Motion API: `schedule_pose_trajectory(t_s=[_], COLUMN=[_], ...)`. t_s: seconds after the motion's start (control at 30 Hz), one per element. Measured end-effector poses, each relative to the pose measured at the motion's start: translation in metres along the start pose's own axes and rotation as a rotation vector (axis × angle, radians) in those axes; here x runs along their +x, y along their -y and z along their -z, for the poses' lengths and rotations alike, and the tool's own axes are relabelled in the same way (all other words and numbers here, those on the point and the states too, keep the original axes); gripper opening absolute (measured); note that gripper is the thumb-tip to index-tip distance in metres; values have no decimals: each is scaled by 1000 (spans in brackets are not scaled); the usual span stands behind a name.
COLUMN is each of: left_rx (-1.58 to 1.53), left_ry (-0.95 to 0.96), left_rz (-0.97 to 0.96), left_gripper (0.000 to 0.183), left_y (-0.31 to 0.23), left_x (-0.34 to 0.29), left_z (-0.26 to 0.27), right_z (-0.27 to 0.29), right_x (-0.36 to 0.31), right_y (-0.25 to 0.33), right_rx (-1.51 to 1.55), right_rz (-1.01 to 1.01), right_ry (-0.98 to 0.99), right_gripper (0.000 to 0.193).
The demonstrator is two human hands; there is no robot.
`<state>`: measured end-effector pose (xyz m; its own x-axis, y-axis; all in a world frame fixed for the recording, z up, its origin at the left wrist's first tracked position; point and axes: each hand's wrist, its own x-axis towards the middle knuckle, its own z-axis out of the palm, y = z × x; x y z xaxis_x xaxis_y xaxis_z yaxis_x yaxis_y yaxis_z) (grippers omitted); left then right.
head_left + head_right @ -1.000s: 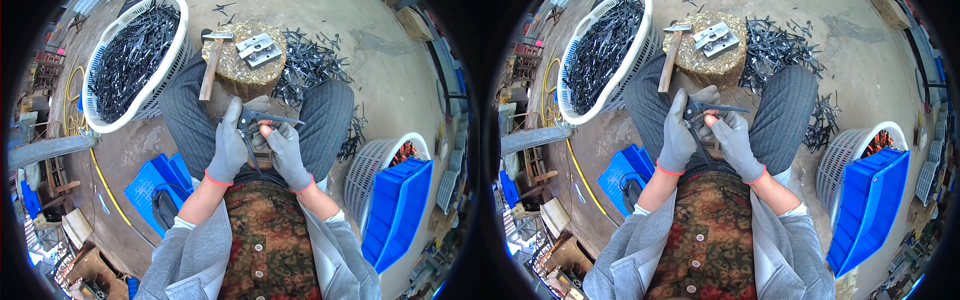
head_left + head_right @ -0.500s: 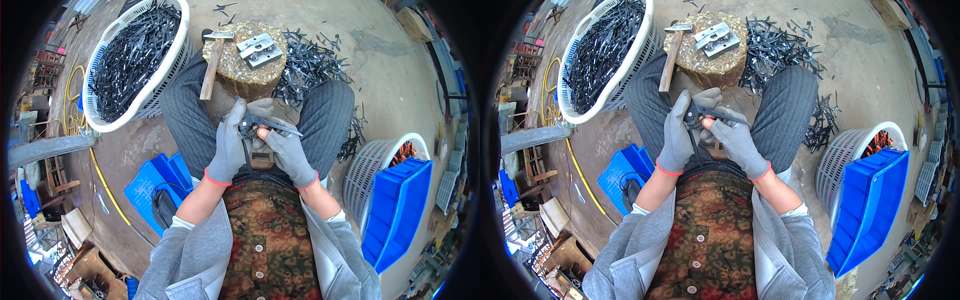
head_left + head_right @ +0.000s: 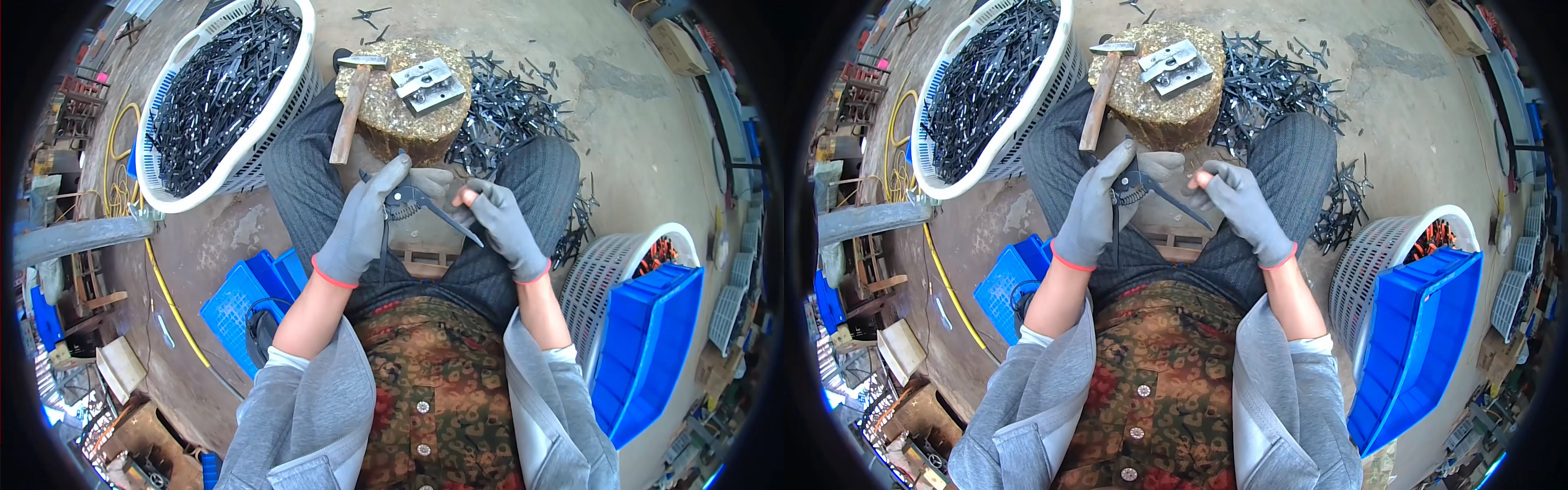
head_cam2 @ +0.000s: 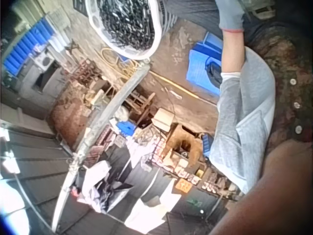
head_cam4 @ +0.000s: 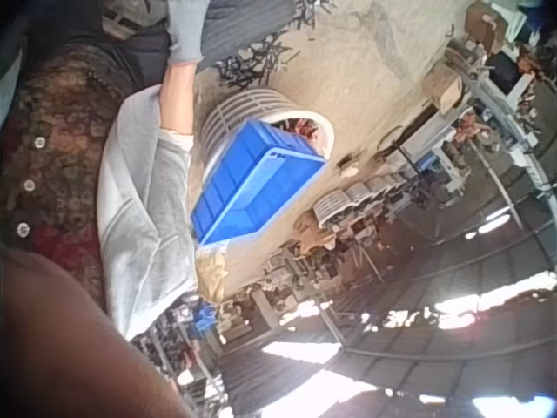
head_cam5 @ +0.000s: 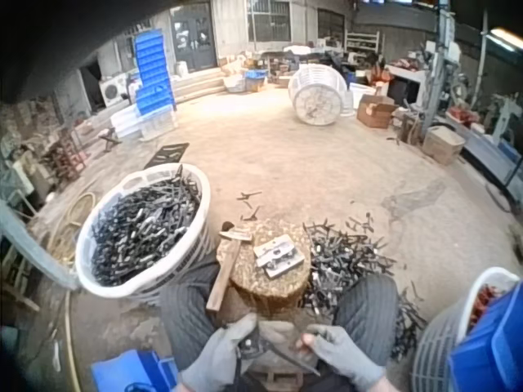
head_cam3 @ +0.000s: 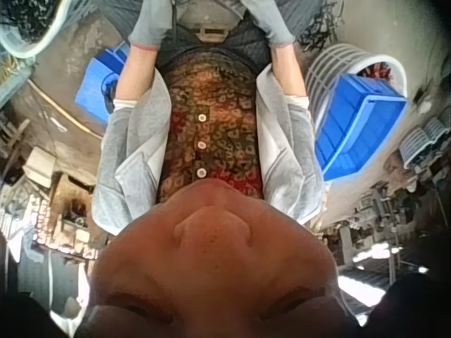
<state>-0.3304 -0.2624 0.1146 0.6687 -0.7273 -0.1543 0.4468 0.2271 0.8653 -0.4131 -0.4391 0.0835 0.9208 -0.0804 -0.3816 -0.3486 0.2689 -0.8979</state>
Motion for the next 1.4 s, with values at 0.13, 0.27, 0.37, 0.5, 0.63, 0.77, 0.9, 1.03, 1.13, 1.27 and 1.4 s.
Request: schedule_pose_trajectory(t_s=[0.13, 0.27, 0.37, 0.5, 0.63, 0.77, 0.9, 1.03, 1.13, 1.27, 1.4], left_rx=[29, 80, 289, 325, 420, 262, 330, 577, 425, 542, 480], left_ry=[22, -24, -33, 49, 27, -57, -78, 128, 139, -52, 34], left_rz=[215, 254, 105, 445, 338, 267, 161, 37, 428, 217, 70], left_gripper=[50, 51, 54, 52, 50, 43, 37, 33, 34, 41, 46], left_y=[1, 8, 9, 17, 29, 54, 72, 59, 27, 5, 11], left_x=[10, 14, 5, -15, -20, -19, -19, -17, -22, -23, -19], left_z=[5, 12, 24, 32, 28, 10, 0, 13, 38, 52, 35], right_z=[3, -7, 5, 13, -12, -42, -54, -44, -27, -21, -34], right_x=[-11, -10, -5, -2, -1, -2, 0, 8, 6, 3, -3], right_y=[1, -11, -13, -15, -21, -24, -25, -24, -19, -15, -16], right_rx=[-146, -121, -19, -45, -25, 405, 507, 402, 423, 513, 453], right_rz=[6, -44, 21, 0, 63, 149, 20, -117, 161, 129, 36], right_ry=[367, 328, 109, 63, -12, 55, -25, -8, 193, 199, 238], right_gripper=[48, 47, 47, 47, 44, 47, 42, 40, 40, 42, 37])
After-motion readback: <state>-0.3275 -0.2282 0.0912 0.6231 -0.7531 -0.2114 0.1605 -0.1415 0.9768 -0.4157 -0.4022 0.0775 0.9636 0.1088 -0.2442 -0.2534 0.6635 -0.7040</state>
